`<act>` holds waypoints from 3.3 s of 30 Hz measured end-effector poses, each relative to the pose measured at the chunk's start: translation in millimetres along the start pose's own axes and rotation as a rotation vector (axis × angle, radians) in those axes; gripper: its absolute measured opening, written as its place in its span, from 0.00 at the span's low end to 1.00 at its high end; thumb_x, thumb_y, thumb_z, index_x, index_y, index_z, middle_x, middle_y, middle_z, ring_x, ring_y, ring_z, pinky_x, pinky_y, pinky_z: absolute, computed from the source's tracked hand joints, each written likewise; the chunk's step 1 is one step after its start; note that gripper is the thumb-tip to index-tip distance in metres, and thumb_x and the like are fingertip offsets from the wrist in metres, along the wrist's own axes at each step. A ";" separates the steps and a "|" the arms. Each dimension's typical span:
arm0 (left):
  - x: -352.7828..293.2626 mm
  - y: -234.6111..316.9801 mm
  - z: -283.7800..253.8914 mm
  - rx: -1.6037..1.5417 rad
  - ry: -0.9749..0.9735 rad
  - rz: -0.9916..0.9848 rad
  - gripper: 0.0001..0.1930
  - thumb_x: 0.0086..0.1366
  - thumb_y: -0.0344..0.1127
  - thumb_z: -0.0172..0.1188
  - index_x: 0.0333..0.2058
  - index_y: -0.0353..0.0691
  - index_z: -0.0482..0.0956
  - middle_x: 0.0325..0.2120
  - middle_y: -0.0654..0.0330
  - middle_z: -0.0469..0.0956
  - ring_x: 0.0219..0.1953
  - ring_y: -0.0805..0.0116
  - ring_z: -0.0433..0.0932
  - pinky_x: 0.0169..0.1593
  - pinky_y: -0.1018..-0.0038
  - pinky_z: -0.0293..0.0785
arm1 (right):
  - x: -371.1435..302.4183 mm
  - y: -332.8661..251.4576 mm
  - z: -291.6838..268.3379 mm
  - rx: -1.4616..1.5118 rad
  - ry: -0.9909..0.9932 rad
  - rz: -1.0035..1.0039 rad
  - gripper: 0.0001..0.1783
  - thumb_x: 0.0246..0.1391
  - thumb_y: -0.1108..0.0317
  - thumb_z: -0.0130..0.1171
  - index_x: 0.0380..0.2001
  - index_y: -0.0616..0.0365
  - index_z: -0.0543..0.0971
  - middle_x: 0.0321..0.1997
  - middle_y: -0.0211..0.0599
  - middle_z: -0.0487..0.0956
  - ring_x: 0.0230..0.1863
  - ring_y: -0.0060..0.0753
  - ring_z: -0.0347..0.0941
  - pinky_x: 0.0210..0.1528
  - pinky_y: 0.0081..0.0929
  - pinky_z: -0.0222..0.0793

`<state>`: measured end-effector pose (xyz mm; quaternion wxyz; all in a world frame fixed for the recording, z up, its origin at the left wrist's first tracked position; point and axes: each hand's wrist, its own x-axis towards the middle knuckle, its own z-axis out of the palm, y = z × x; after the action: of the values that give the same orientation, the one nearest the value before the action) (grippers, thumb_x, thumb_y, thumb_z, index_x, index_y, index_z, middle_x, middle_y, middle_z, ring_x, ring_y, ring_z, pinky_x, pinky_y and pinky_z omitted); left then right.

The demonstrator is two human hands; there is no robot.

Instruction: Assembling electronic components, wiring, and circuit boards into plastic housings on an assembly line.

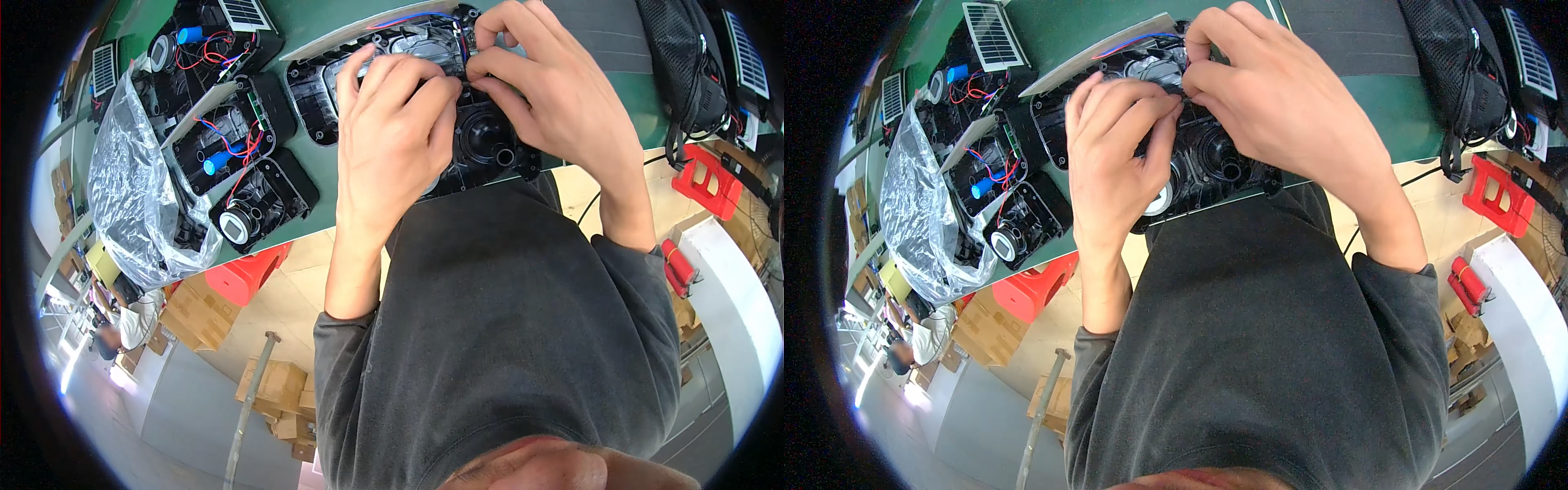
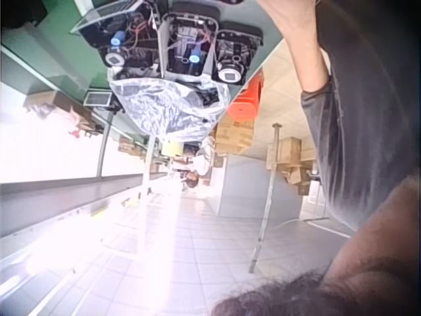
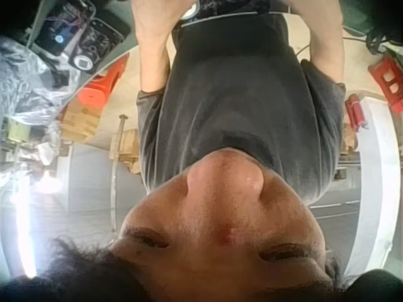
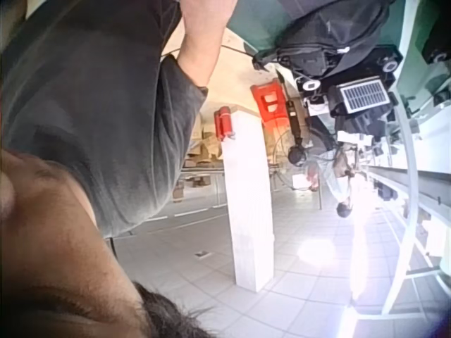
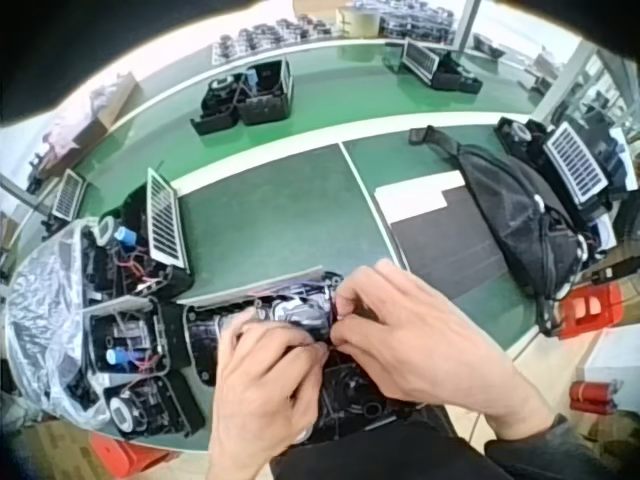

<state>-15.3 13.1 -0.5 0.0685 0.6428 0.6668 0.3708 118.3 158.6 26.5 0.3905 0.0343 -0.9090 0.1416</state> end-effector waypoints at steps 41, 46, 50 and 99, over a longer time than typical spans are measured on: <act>-60.2 -9.7 -112.5 0.322 0.654 -0.179 0.10 0.56 0.23 0.69 0.36 0.38 0.80 0.26 0.59 0.82 0.25 0.68 0.78 0.32 0.72 0.73 | 22.3 -83.3 25.4 1.153 -0.192 0.883 0.17 0.68 0.69 0.62 0.57 0.64 0.81 0.42 0.34 0.86 0.39 0.21 0.79 0.43 0.21 0.75; -39.2 32.8 -25.5 0.156 0.503 0.139 0.16 0.49 0.22 0.69 0.38 0.40 0.78 0.24 0.62 0.76 0.27 0.62 0.78 0.29 0.68 0.68 | -3.5 -74.8 20.8 1.279 0.018 1.130 0.09 0.68 0.70 0.63 0.46 0.65 0.83 0.38 0.25 0.84 0.36 0.11 0.76 0.38 0.12 0.73; -27.4 35.7 -20.8 0.092 0.336 0.284 0.20 0.51 0.25 0.73 0.44 0.41 0.82 0.39 0.57 0.82 0.36 0.58 0.81 0.40 0.65 0.77 | -26.9 -50.9 -19.4 1.004 -0.138 1.197 0.09 0.67 0.71 0.65 0.44 0.66 0.84 0.33 0.24 0.82 0.33 0.12 0.75 0.36 0.16 0.72; 35.5 -3.7 -1.5 0.253 -0.035 0.091 0.14 0.61 0.29 0.71 0.46 0.38 0.86 0.36 0.59 0.78 0.35 0.59 0.77 0.41 0.66 0.76 | -20.9 100.9 -36.6 0.403 -0.695 0.756 0.10 0.57 0.70 0.68 0.41 0.62 0.86 0.38 0.42 0.84 0.38 0.42 0.82 0.39 0.33 0.76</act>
<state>-25.0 45.1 12.0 -0.0182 0.6822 0.6772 0.2751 140.9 264.7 12.2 -0.0248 -0.1759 -0.8884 0.4233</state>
